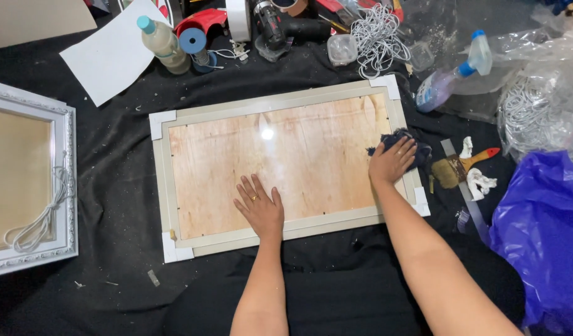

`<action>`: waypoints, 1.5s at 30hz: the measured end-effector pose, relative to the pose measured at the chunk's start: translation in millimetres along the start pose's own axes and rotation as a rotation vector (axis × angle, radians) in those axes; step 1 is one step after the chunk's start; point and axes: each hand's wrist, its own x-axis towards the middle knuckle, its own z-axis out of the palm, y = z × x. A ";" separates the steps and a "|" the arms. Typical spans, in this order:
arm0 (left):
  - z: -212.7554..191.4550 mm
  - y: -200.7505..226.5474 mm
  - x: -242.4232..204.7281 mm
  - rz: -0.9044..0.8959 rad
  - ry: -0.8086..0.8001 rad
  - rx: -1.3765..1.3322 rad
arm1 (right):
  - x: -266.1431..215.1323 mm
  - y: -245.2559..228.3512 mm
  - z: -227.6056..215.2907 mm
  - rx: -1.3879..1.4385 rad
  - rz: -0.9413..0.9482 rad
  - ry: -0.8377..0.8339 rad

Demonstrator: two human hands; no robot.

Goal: The person wipes the surface of a rectangular wooden board with a dark cloth. They move the cloth across the board repeatedly, covering the entire area and edges while seated on the floor.

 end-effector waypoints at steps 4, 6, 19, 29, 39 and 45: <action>5.7 0.4 0.6 -0.006 0.026 0.033 | 50.0 -22.6 -10.8 0.043 -0.103 -0.054; 8.2 0.3 0.5 -0.011 0.033 0.033 | 76.2 -28.7 -7.9 0.076 -0.210 -0.129; 9.0 1.3 3.8 -0.015 0.095 0.047 | -15.8 -2.9 -19.1 -0.058 -0.096 0.150; 13.1 3.1 3.7 -0.014 0.102 0.074 | 134.9 -59.9 26.8 0.345 -0.197 -0.136; 16.4 0.2 2.2 0.004 0.126 0.085 | 35.9 -177.4 9.3 0.209 -0.649 -0.066; 17.8 0.3 1.9 0.007 0.155 0.062 | -38.2 -252.2 18.6 0.228 -0.746 -0.018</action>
